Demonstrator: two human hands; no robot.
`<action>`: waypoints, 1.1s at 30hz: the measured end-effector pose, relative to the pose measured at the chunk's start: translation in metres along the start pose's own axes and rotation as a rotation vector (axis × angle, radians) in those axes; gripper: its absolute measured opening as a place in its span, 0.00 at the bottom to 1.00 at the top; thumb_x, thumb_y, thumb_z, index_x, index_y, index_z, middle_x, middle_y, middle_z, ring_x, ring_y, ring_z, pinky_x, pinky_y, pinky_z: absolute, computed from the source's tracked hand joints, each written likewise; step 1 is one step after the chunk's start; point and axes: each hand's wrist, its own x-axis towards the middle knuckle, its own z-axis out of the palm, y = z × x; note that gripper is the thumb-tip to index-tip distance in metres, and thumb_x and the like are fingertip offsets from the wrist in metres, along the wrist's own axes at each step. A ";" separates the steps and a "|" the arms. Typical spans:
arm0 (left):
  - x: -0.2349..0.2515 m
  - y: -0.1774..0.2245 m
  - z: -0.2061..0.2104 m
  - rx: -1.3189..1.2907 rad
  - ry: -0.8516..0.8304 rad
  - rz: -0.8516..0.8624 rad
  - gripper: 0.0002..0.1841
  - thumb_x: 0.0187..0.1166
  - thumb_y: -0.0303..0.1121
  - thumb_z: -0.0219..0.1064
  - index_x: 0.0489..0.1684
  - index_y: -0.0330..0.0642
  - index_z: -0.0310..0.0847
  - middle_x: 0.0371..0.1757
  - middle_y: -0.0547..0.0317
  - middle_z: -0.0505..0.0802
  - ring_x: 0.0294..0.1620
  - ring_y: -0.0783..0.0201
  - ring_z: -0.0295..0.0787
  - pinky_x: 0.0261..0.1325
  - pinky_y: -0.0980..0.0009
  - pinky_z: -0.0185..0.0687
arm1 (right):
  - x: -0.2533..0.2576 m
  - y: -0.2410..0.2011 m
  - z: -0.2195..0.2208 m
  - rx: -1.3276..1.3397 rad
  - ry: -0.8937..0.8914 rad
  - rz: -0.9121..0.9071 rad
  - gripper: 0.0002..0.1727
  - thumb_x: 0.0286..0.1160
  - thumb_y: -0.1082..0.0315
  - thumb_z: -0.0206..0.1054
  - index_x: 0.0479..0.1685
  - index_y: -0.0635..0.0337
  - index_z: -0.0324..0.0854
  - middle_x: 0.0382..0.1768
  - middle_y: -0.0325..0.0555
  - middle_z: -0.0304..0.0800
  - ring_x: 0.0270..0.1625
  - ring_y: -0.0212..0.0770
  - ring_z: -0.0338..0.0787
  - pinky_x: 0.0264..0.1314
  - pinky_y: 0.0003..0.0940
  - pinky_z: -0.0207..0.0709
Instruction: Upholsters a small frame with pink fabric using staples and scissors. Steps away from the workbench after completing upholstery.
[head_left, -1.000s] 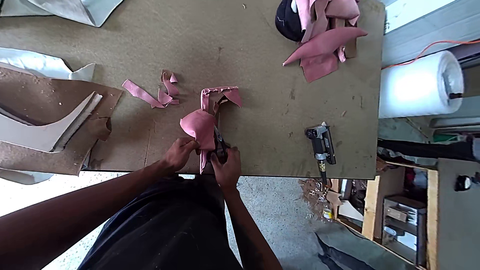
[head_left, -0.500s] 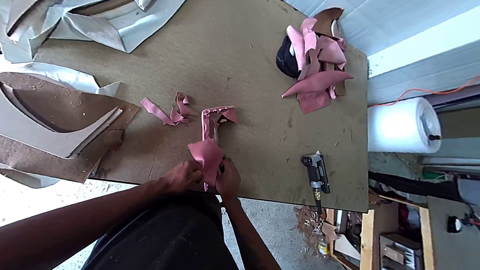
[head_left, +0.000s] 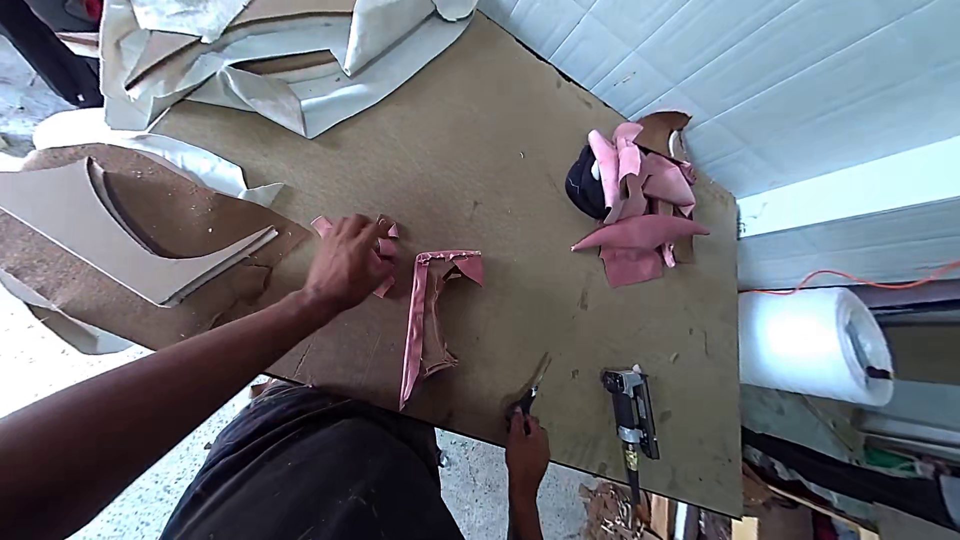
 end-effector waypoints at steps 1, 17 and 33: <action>0.008 0.019 0.018 -0.041 0.008 0.035 0.23 0.67 0.52 0.74 0.60 0.56 0.87 0.64 0.57 0.88 0.70 0.51 0.80 0.70 0.45 0.78 | 0.008 0.004 -0.005 -0.018 -0.030 0.026 0.26 0.84 0.41 0.61 0.42 0.54 0.93 0.37 0.52 0.93 0.45 0.54 0.92 0.50 0.64 0.82; 0.080 0.101 0.192 -0.130 -0.095 0.109 0.13 0.71 0.29 0.68 0.50 0.55 0.90 0.55 0.66 0.93 0.64 0.56 0.85 0.67 0.51 0.81 | 0.103 -0.213 0.035 0.710 -0.580 -0.204 0.37 0.72 0.53 0.78 0.78 0.59 0.71 0.37 0.51 0.95 0.25 0.44 0.92 0.22 0.40 0.87; 0.060 0.108 0.209 0.045 -0.025 0.133 0.13 0.88 0.47 0.59 0.44 0.54 0.88 0.50 0.68 0.91 0.59 0.61 0.84 0.64 0.59 0.79 | 0.132 -0.224 0.024 0.775 -0.763 -0.102 0.20 0.87 0.51 0.62 0.57 0.58 0.88 0.19 0.42 0.77 0.15 0.37 0.76 0.19 0.36 0.79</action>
